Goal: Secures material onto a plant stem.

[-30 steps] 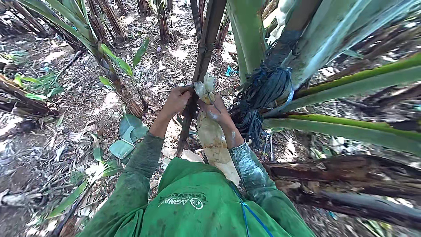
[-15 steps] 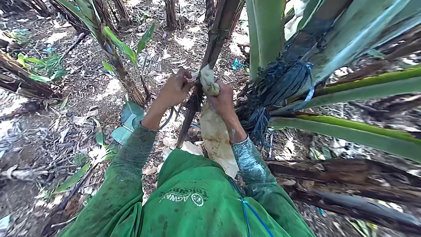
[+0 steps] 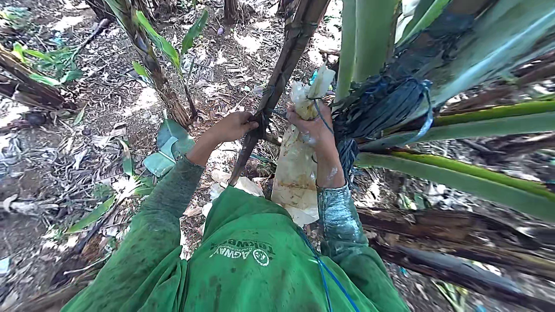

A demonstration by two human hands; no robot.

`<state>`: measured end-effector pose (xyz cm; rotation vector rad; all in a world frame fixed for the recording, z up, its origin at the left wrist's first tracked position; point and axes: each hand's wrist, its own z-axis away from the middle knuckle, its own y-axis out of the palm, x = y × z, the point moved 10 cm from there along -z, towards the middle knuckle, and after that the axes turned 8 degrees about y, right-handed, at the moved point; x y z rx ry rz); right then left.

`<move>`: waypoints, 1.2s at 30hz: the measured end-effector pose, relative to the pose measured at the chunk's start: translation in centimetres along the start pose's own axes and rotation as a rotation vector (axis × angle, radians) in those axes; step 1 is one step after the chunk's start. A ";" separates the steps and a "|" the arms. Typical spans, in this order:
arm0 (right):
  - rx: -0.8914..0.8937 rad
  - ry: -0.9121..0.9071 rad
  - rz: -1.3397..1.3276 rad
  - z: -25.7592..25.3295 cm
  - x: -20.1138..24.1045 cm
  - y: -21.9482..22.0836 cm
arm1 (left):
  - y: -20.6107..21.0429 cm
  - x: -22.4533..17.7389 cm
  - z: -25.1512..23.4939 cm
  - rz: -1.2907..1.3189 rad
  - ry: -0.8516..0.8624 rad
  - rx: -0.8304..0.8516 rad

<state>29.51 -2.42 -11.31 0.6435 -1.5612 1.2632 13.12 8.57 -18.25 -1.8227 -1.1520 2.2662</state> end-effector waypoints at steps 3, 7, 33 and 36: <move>0.086 0.006 0.097 0.1 0.3 -0.1 | -0.6 0.2 0.6 0.047 -0.049 0.013; 0.230 0.016 0.024 0.0 -0.4 0.8 | -0.2 0.1 1.3 0.176 -0.061 0.070; 0.299 0.089 0.014 0.3 -1.0 1.8 | 1.4 1.6 2.9 0.340 -0.102 0.137; 0.439 -0.033 -0.149 0.6 0.0 2.7 | 2.3 1.6 3.3 0.499 -0.125 0.123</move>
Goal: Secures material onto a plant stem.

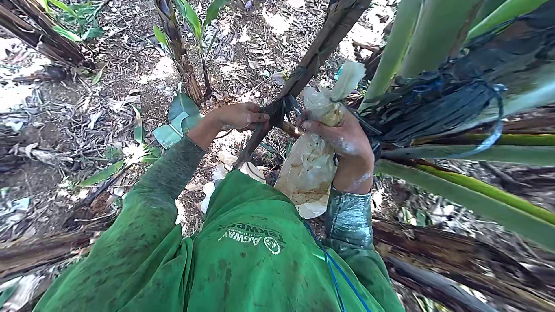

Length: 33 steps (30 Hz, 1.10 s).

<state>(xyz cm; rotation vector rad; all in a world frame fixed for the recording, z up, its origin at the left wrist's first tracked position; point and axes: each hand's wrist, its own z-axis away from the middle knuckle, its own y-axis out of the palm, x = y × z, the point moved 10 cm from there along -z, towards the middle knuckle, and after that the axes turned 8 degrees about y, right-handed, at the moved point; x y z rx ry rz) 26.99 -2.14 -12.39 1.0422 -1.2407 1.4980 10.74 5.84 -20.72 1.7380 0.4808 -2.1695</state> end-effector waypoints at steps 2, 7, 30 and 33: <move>0.073 -0.093 -0.029 -0.1 0.7 0.4 | 0.6 0.5 0.2 0.151 -0.013 -0.031; -0.092 -0.043 0.207 0.5 1.0 -0.2 | 1.6 2.6 -0.1 0.399 -0.015 -0.094; 0.063 0.369 -0.084 0.2 -5.7 3.5 | 5.3 1.9 1.2 0.448 -0.059 -0.102; 0.050 0.330 -0.138 -0.4 -6.5 3.6 | 6.1 1.3 1.5 0.482 -0.067 -0.063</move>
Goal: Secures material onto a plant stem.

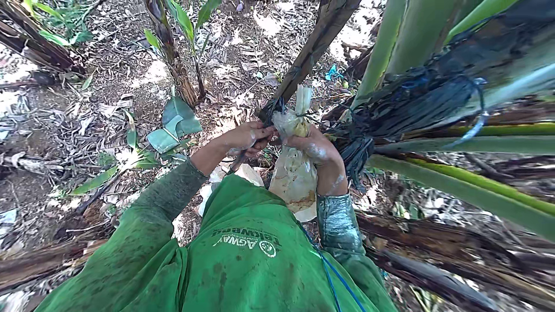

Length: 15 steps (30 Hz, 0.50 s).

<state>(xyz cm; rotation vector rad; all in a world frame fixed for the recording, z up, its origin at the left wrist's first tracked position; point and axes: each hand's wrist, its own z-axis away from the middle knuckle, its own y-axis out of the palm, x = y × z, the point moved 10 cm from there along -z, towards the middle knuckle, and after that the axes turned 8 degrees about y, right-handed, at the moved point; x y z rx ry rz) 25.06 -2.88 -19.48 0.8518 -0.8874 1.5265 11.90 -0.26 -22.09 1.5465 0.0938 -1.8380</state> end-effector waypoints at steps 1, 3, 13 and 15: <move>0.011 -0.028 -0.025 -0.1 0.0 0.0 | 0.3 0.0 0.2 0.008 -0.017 0.020; 0.048 -0.083 -0.103 -0.6 0.2 0.3 | 0.9 0.4 0.3 0.007 -0.060 0.030; -0.340 -0.140 0.229 2.7 1.1 -1.2 | 0.5 0.1 0.7 -0.481 0.116 0.044; -0.426 -0.243 0.287 3.4 1.1 -0.8 | -0.9 0.1 1.0 -0.539 0.131 -0.056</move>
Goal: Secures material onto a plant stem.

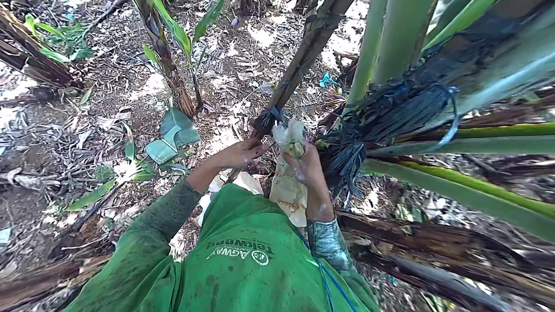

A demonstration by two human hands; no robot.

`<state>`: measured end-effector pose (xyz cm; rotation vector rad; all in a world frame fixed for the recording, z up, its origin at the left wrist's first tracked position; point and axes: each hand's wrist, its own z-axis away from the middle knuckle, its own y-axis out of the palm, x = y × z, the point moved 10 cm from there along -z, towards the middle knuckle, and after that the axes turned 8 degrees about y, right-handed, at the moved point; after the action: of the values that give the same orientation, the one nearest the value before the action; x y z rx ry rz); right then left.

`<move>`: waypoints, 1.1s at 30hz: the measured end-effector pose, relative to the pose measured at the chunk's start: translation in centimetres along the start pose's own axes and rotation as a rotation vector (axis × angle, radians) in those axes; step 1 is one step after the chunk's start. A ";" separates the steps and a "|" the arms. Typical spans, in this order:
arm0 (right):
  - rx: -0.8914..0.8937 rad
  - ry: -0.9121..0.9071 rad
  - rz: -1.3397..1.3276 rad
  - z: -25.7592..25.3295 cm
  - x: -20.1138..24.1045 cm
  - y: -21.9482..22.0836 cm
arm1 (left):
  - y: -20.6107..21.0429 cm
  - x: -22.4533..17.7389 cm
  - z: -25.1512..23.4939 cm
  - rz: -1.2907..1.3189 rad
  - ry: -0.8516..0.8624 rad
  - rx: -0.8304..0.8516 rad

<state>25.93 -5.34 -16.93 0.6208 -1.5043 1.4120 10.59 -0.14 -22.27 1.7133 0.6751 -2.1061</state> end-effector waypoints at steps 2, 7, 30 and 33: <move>-0.077 -0.135 -0.024 0.7 0.3 -0.1 | -1.1 0.2 0.1 -0.031 0.002 -0.092; -0.162 -0.119 -0.497 3.3 -1.8 -3.5 | -3.0 1.0 0.5 -0.053 0.054 -0.326; 0.089 0.214 -0.607 6.5 -10.8 0.5 | 5.5 0.8 -1.2 0.527 0.159 -0.349; 0.206 0.150 -0.660 5.3 -12.1 -0.4 | 4.1 1.7 0.1 0.503 0.102 -0.444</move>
<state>29.85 -13.33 -26.69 1.0047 -0.9128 1.0656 12.32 -3.53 -24.55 1.5419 0.6031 -1.4143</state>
